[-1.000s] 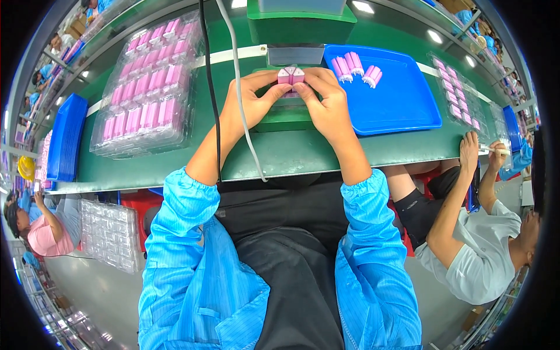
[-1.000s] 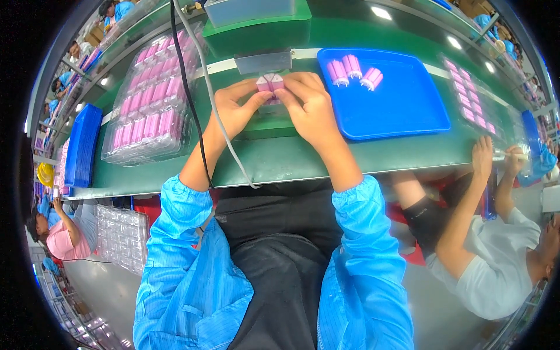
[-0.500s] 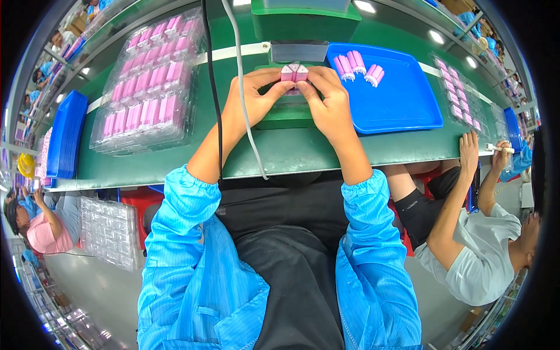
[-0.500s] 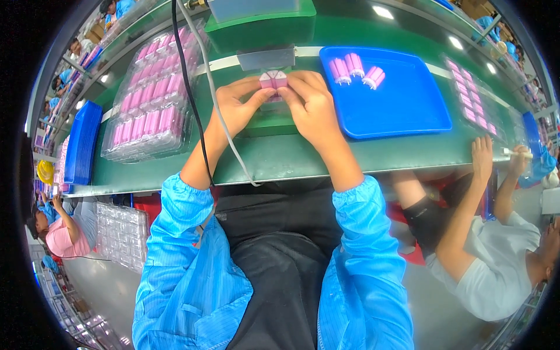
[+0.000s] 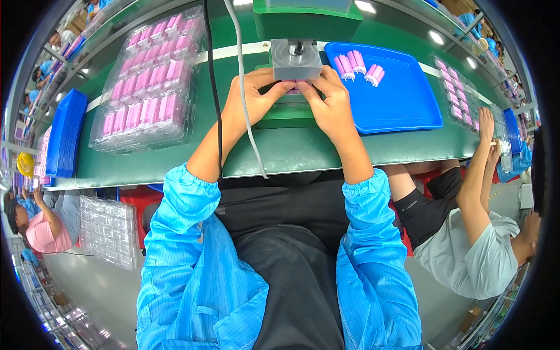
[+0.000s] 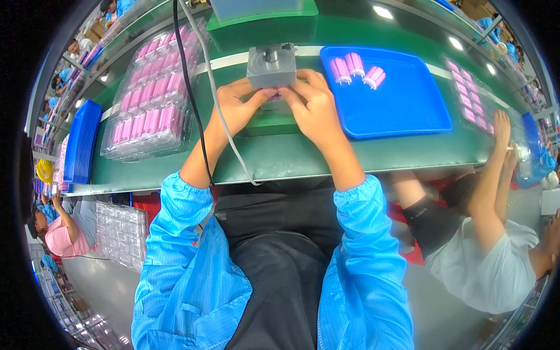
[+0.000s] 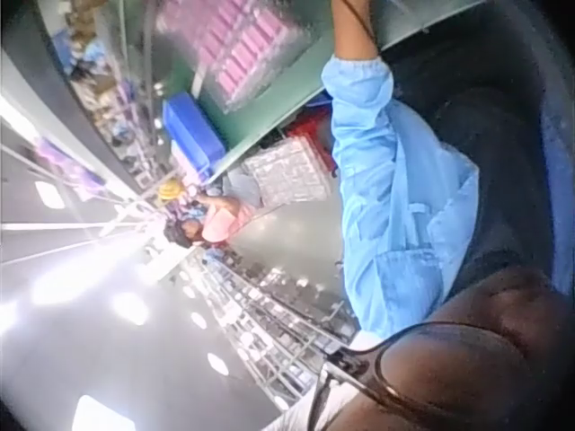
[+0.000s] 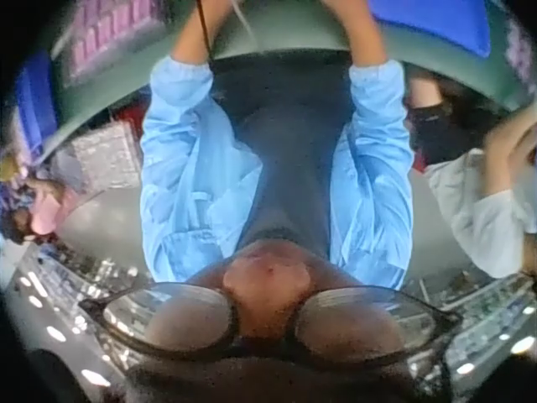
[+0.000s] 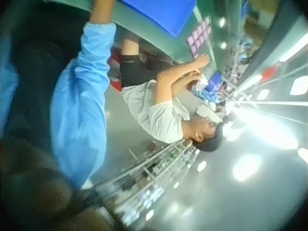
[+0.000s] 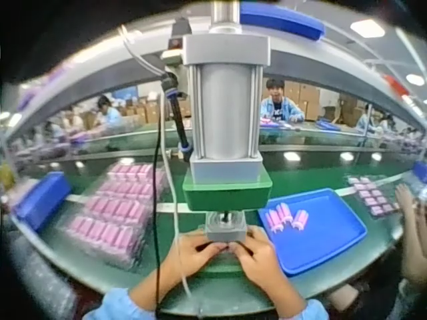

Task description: Assemble battery packs by placing individual cells into a holder and using a pneumatic press machine to secure them.

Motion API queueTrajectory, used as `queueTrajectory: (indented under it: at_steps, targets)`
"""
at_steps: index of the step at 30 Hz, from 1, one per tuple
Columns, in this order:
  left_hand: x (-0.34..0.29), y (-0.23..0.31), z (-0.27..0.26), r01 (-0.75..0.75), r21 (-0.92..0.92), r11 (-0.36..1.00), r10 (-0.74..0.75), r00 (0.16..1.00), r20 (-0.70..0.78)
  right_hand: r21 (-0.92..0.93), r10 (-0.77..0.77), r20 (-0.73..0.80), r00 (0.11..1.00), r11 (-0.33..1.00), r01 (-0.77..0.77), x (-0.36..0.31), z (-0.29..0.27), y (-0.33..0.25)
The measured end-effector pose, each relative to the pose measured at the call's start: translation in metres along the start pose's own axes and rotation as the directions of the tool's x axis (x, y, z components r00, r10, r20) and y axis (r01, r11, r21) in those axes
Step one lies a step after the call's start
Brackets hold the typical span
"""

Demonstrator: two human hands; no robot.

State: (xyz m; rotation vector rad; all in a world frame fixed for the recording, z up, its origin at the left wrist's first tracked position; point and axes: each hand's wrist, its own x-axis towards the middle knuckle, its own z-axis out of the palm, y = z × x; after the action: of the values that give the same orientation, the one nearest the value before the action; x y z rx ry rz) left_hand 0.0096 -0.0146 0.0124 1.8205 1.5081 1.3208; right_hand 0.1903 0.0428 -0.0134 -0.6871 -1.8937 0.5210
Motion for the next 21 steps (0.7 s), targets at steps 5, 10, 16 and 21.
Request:
queueTrajectory:
  at_steps: [5,10,16,21]
  targets:
    - [0.0003,-0.0002,0.0011,-0.038,-0.027,0.999,0.038,0.999,-0.009,-0.011,0.019,0.024,1.0,1.0,-0.019,-0.0005,-0.0006,0.0002]
    - [0.0,-0.0025,0.0015,0.007,-0.057,0.998,-0.007,1.0,0.0,0.017,0.007,0.007,1.0,1.0,-0.007,-0.0008,0.0018,0.0013]
    - [-0.001,-0.0045,0.0035,-0.011,-0.08,0.997,0.009,0.999,-0.031,0.021,0.002,-0.019,1.0,1.0,-0.002,-0.0002,0.0025,0.0017]
    - [-0.0021,-0.005,0.0011,-0.003,-0.047,0.999,0.003,1.0,-0.014,0.013,0.002,0.002,1.0,1.0,-0.002,0.0004,0.0015,0.0018]
